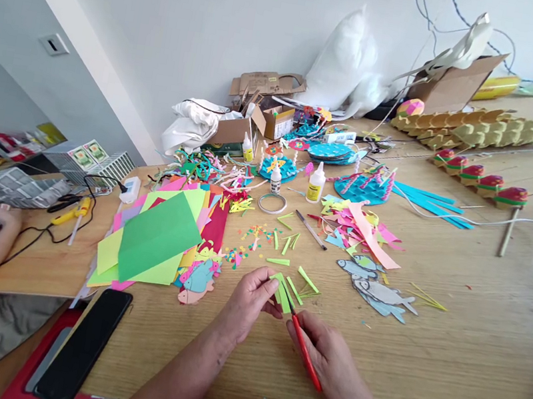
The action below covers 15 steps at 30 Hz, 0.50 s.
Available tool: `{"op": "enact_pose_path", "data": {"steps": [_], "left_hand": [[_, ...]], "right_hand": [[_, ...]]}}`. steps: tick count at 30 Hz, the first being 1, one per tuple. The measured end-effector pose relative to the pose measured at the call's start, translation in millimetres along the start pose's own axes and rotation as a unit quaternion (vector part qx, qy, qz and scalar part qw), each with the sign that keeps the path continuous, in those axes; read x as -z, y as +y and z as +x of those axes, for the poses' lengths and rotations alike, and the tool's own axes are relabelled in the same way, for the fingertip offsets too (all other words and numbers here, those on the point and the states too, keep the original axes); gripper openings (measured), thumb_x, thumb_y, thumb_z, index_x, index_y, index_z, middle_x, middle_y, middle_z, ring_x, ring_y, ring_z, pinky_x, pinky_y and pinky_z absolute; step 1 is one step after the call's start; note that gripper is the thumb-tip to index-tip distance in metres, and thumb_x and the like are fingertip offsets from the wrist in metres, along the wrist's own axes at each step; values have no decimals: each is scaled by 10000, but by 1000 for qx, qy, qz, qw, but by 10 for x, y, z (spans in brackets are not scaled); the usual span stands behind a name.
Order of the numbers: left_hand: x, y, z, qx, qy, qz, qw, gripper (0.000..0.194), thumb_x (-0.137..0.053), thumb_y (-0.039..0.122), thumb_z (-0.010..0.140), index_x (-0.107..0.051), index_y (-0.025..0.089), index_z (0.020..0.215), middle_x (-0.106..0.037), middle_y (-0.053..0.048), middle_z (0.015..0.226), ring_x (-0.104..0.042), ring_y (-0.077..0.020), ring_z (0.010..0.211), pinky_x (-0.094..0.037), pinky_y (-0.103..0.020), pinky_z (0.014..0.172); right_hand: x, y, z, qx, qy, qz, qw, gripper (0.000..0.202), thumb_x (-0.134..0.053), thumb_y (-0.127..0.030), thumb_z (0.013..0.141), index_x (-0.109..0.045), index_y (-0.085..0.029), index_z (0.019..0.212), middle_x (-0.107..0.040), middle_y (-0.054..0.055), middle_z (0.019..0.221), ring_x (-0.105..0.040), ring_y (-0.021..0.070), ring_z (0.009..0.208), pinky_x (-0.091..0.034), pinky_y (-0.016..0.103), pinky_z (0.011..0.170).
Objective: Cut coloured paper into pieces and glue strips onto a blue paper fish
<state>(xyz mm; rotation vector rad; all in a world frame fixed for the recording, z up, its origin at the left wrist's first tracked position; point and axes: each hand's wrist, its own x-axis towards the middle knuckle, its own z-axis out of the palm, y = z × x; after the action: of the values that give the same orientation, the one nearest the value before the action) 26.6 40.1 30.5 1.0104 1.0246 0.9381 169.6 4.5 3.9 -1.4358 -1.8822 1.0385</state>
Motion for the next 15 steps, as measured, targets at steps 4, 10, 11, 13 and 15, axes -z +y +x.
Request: {"op": "enact_pose_path", "data": {"steps": [4,10,11,13,15], "left_hand": [[-13,-16,-6,9,-20,-3,1000,202,-512,344,747,-493,144,731,-536,8,607,-507,-83,506,-444,-195,483],[-15,-53,-10,28,-26,-23,999,185,-518,324,740,-493,143,717,-537,4,605,-503,-81,508,-435,-187,474],[-11,-56,-8,33,-26,-26,999,190,-525,328,734,-493,143,713,-538,4,605,-503,-81,507,-433,-186,471],[-1,-62,-3,39,-27,-32,998,203,-536,340,725,-493,142,708,-543,4,604,-505,-82,505,-433,-187,470],[8,-67,3,41,-29,-39,998,212,-542,347,721,-496,141,713,-548,5,602,-505,-82,503,-436,-188,470]], "right_hand": [[24,-20,8,-8,-19,14,1000,364,-290,-412,839,-476,-179,632,-539,2,581,-489,145,554,-362,228,515],[23,-12,7,-9,-27,22,999,395,-275,-415,852,-518,-163,669,-572,19,621,-508,153,582,-373,229,527],[17,-4,5,-8,-25,21,999,398,-275,-412,855,-530,-159,682,-573,18,617,-506,150,577,-371,227,523],[9,9,-1,-6,-20,22,1000,396,-280,-403,858,-549,-157,704,-576,15,607,-502,145,565,-370,222,514],[5,18,-5,-1,-17,28,999,388,-291,-401,857,-553,-160,701,-584,15,610,-507,145,569,-375,221,520]]}}
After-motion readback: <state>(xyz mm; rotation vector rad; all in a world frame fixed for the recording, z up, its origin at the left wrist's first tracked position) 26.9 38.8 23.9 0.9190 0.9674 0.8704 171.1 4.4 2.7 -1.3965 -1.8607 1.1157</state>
